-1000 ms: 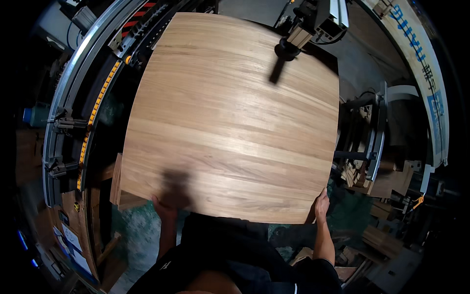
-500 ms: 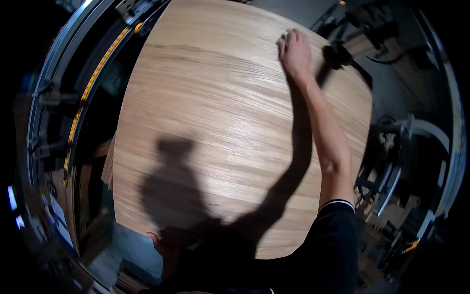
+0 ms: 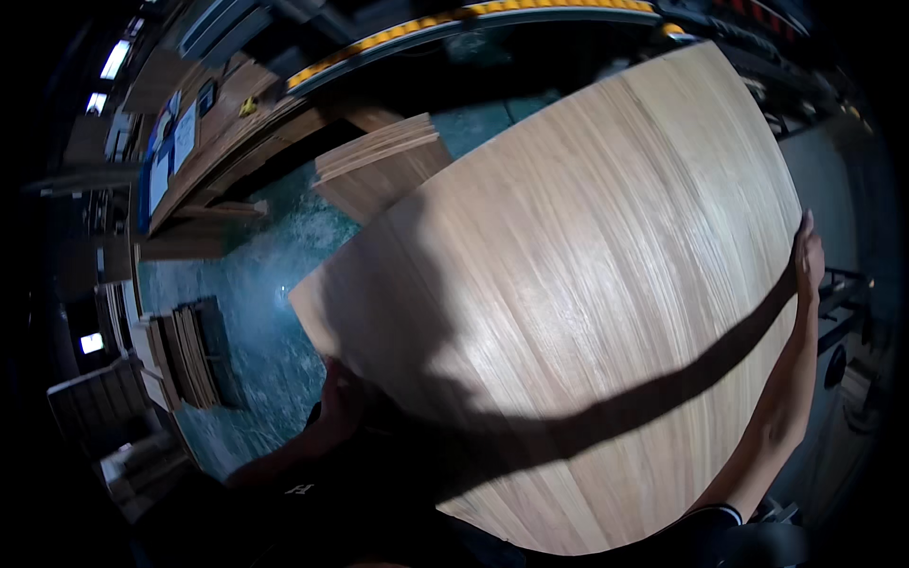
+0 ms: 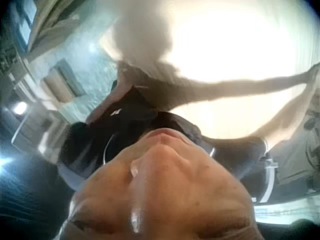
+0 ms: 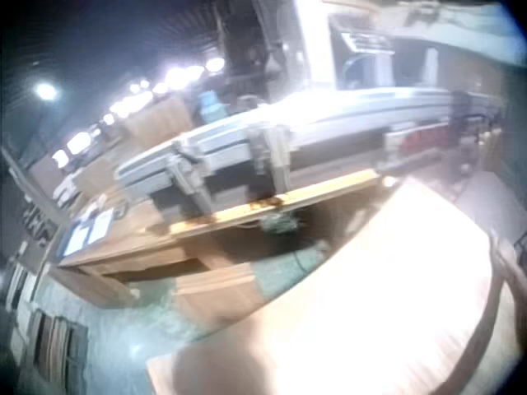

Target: The person operates a CNC woodworking machine, adjusting the tool head and securing a wooden board onto the machine bed. They measure the board with a tape measure, run the machine to cut the wood, and then remove the finished piece to place it on a stack.

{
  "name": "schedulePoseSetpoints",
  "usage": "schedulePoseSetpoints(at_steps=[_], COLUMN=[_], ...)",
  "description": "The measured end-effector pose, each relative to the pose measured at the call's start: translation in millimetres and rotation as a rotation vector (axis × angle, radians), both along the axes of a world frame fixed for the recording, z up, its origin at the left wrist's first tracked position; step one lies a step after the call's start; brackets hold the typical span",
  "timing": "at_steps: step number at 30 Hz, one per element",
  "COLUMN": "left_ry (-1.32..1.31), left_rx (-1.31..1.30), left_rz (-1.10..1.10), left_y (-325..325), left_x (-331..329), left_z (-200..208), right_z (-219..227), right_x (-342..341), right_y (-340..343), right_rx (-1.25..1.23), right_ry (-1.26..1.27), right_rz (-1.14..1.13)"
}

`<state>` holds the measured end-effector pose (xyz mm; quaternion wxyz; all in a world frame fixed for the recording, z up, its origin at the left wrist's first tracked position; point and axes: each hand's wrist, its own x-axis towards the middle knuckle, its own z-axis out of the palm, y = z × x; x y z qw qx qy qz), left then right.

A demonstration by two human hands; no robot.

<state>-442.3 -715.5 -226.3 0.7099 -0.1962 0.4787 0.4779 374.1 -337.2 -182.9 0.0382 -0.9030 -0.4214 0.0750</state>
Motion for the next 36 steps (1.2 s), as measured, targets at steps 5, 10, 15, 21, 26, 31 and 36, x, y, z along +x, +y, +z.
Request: schedulePoseSetpoints(at_steps=[5, 10, 15, 21, 26, 31, 36], left_ry=[0.32, 0.402, 0.178, 0.202, 0.259, 0.46, 0.513], left_rx=[-0.051, 0.005, 0.209, 0.353, 0.654, 0.851, 0.74], left_rz=[-0.25, -0.432, -0.26, 0.033, -0.003, 0.177, 0.44], left_y=[38.2, 67.7, 73.8, 101.8, 125.2, 135.8, 132.9], left_x=[-72.6, -168.6, -201.0, -249.4, -355.7, -467.4, -622.5], left_z=[2.2, -6.5, 28.8, 87.0, 112.2, 86.4, 50.0], right_z=[-5.4, 99.4, 224.2, 332.8, 358.5, 291.3, 173.2], right_x=[4.5, -106.5, -216.7, -408.1, -575.9, -725.2, -860.9], right_y=[-33.1, -62.4, -130.8, -226.7, -297.2, -310.6, -298.6], right_rx=[0.047, 0.178, 0.438, 0.756, 0.909, 0.964, 0.938], right_ry=[0.115, -0.084, -0.083, -0.038, 0.097, 0.367, 0.692], right_rz=[-0.002, -0.216, -0.294, -0.17, -0.066, 0.034, 0.063])
